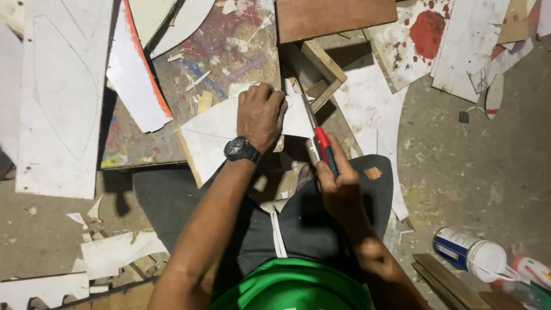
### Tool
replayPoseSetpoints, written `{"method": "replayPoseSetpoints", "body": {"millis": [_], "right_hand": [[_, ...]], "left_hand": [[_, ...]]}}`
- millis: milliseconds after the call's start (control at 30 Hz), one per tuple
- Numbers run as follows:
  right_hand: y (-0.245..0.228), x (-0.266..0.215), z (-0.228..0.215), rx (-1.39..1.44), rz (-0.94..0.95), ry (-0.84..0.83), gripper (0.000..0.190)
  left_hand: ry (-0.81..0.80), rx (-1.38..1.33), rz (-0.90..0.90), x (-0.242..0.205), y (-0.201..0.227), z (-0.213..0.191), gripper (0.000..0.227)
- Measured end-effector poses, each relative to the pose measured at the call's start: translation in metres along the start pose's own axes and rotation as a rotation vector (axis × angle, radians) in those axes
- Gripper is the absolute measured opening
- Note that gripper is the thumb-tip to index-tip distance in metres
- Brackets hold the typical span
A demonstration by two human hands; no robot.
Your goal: The person uses a red-handled coping saw to cut along a curved line on a white-painted wooden board. They hold the board steady with the left hand and saw with the right hand, continuing the cut across the piece.
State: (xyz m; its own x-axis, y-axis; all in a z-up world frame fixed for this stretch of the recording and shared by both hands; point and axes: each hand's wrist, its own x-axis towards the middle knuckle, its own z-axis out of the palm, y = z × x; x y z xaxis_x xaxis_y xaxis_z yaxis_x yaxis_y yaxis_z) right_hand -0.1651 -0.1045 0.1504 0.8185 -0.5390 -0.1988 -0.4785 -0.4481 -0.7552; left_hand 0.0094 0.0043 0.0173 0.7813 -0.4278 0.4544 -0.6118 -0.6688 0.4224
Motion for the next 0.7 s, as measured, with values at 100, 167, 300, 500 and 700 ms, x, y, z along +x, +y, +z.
{"method": "replayPoseSetpoints", "body": {"millis": [100, 167, 300, 500, 700], "right_hand": [[0.008, 0.000, 0.002, 0.036, 0.042, -0.057, 0.055], [0.011, 0.005, 0.002, 0.034, 0.031, -0.083, 0.057], [0.026, -0.003, 0.008, -0.009, 0.043, -0.119, 0.060], [0.038, -0.003, 0.011, 0.023, -0.102, -0.083, 0.054], [0.039, -0.007, 0.014, -0.002, -0.184, -0.027, 0.049]], "left_hand": [[-0.029, 0.001, 0.027, -0.002, -0.006, -0.010, 0.015], [-0.036, 0.008, 0.019, -0.003, -0.007, -0.011, 0.014], [-0.018, -0.005, -0.004, -0.003, -0.009, 0.001, 0.018], [-0.087, -0.049, -0.032, 0.005, -0.003, -0.004, 0.008], [-0.134, -0.120, -0.080, 0.004, -0.005, 0.006, 0.004]]}}
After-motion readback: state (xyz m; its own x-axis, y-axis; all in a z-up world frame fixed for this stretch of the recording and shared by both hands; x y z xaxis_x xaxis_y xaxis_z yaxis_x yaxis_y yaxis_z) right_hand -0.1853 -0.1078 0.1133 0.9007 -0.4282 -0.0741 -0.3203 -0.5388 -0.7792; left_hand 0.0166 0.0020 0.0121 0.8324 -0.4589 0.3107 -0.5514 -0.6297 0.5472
